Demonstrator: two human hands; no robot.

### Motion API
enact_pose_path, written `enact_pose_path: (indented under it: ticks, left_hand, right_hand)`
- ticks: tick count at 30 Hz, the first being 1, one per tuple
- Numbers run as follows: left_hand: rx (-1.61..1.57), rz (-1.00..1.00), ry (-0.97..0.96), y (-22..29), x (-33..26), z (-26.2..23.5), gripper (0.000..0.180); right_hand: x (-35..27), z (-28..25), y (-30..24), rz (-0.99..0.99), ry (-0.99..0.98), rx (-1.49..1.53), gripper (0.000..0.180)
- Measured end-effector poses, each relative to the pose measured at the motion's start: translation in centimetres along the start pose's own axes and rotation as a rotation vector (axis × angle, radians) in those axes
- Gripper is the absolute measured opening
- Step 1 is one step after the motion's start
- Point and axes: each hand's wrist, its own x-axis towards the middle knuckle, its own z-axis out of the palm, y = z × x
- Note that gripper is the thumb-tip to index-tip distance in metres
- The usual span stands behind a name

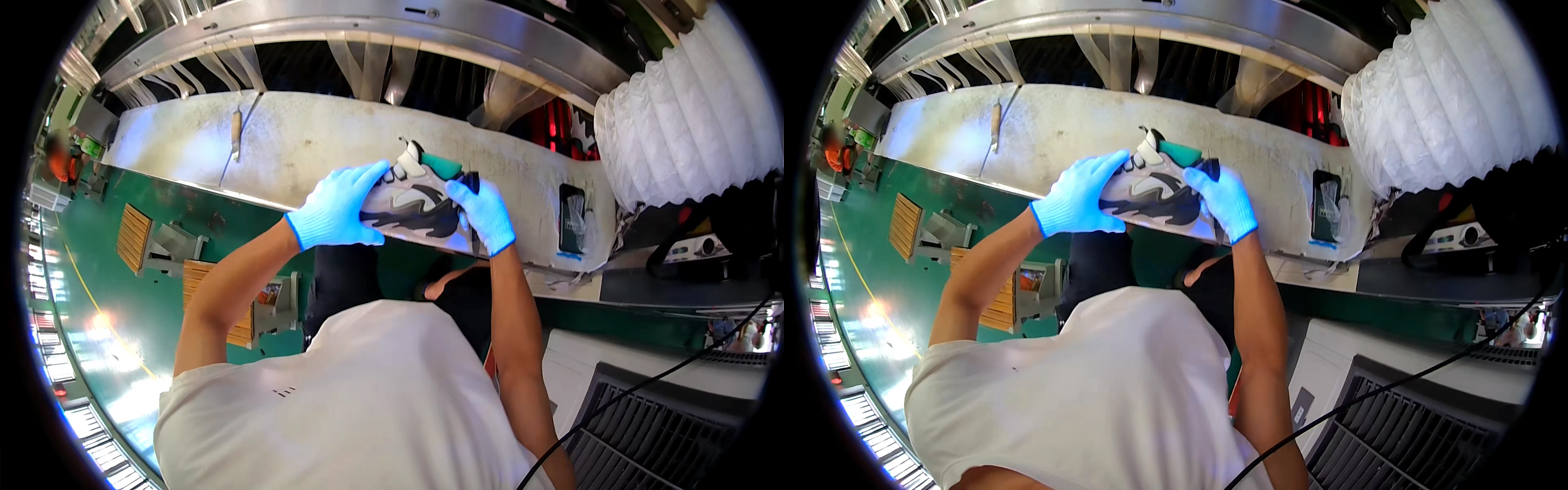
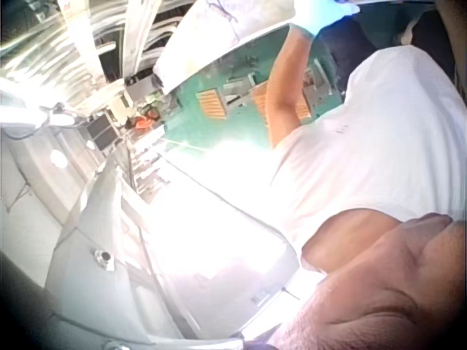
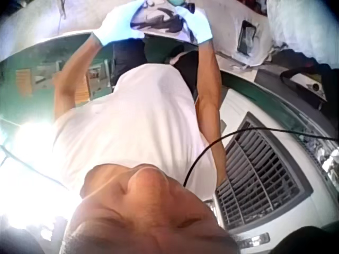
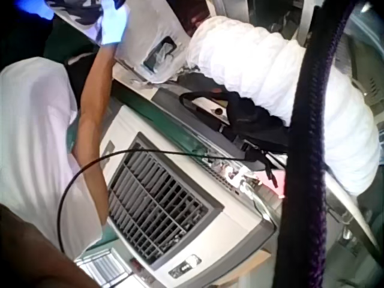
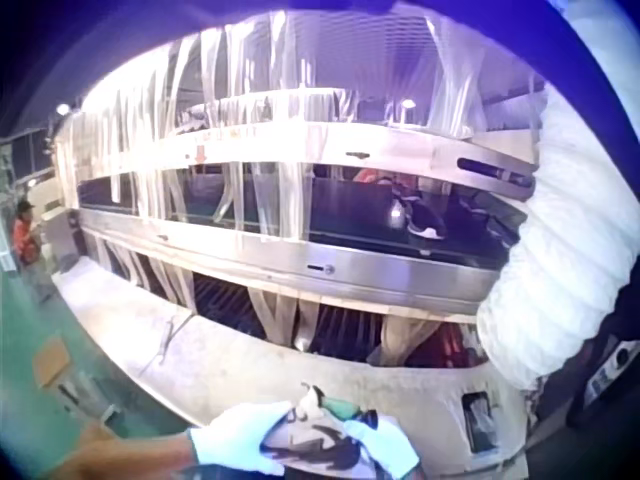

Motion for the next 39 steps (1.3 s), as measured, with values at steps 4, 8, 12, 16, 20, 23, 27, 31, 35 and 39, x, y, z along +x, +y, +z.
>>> enact_pose_path:
  ticks: [4, 8, 12, 16, 20, 23, 27, 31, 35, 39]
  left_hand:
    - [-0.029, -0.115, -0.107, 3.5, 2.8, -0.6, 0.132]
    - [-0.007, -0.083, -0.048, 4.3, 3.9, 0.2, 0.133]
    - [-0.102, 0.038, -0.275, 3.5, 6.3, -1.7, 0.127]
    - [-0.089, 0.036, -0.398, 2.8, 8.4, -1.7, 0.108]
    - [0.040, 0.167, -0.259, 1.5, 8.0, 0.4, 0.105]
    - [0.108, 0.274, -0.166, 1.9, 7.9, 0.8, 0.105]
    - [0.100, 0.201, -0.214, 2.2, 8.1, 0.9, 0.110]
    - [0.104, 0.219, -0.183, 2.2, 8.3, 1.0, 0.108]
    - [0.097, 0.234, -0.141, 2.2, 8.1, 1.5, 0.105]
    - [0.082, 0.258, -0.099, 1.9, 8.3, 1.7, 0.104]
  right_hand:
    - [-0.2, -0.1, -0.7, 0.087, -0.001, -0.016, 0.033]
    - [-0.6, -0.1, -0.3, 0.092, 0.005, 0.082, 0.033]
    - [-1.0, -1.5, 0.7, 0.136, -0.077, -0.024, 0.036]
    - [-2.5, -2.8, -1.9, 0.251, 0.104, -0.327, 0.043]
    - [-1.4, -1.2, -2.0, -0.001, 0.479, 0.803, 0.031]
    - [2.0, 0.7, -0.4, -0.050, 0.590, 0.913, 0.031]
    - [3.0, 2.4, -1.2, 0.030, 0.636, 0.947, 0.031]
    - [2.4, 2.4, -2.3, 0.110, 0.632, 1.078, 0.034]
    - [2.4, 3.5, -2.5, 0.021, 0.616, 1.162, 0.040]
    - [2.8, 4.1, -2.8, 0.001, 0.492, 1.206, 0.041]
